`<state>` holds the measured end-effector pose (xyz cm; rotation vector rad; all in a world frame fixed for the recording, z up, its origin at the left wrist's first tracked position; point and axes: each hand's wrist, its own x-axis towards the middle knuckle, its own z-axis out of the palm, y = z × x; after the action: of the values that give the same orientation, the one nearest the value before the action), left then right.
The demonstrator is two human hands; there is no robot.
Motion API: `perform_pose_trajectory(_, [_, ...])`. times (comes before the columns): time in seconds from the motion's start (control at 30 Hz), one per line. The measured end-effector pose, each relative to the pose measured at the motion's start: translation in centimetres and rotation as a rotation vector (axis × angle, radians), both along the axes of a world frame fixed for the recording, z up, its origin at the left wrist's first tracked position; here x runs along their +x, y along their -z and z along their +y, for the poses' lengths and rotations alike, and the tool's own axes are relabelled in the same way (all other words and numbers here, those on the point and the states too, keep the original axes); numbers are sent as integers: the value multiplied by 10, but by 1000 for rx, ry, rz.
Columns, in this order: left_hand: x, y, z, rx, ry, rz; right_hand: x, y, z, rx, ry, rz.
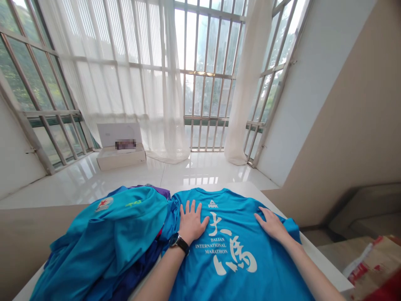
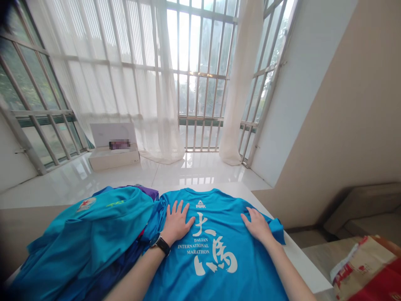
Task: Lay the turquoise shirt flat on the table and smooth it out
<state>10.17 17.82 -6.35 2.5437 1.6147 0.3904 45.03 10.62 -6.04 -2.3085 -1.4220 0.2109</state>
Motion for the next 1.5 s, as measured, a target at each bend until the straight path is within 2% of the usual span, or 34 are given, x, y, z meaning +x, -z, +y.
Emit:
perform_pose_trajectory(0.13, [-1,4,5,-11,-3,-20,6,19,4,-104,32,-129])
perform_pose_trajectory(0.27, [0,4,9,-28,-2,-6,20,23,14,-162,5,-190])
perform_pose_trajectory(0.43, [3,3,11,-33,-24,32,38,24,25,-132,-35,-209])
perform_pose_trajectory(0.53, [3,2,10,-38,-22,45,60,18,15,-83,-9,-213])
perform_pose_trajectory(0.63, [2,-8,10,-75,-20,70,87,10,-11,-28,163,-239])
perform_pose_trajectory(0.73, [9,-28,13,-173,-14,148,105,10,-37,-96,319,-104])
perform_pose_trajectory(0.8, [23,-41,15,-157,-14,201,108,15,-48,-168,318,13])
perform_pose_trajectory(0.87, [45,-50,16,-53,28,181,107,21,-51,-181,287,49])
perform_pose_trajectory(0.93, [74,-51,17,30,136,103,106,25,-52,-146,292,42])
perform_pose_trajectory(1.03, [118,-41,20,30,275,26,106,26,-52,-75,292,48])
perform_pose_trajectory(1.17, [159,-21,33,-4,321,1,109,26,-58,73,304,52])
perform_pose_trajectory(1.33, [178,-3,53,-43,340,-11,107,26,-62,296,336,72])
perform_pose_trajectory(1.5, [186,-1,62,-61,379,-35,105,26,-63,407,405,79])
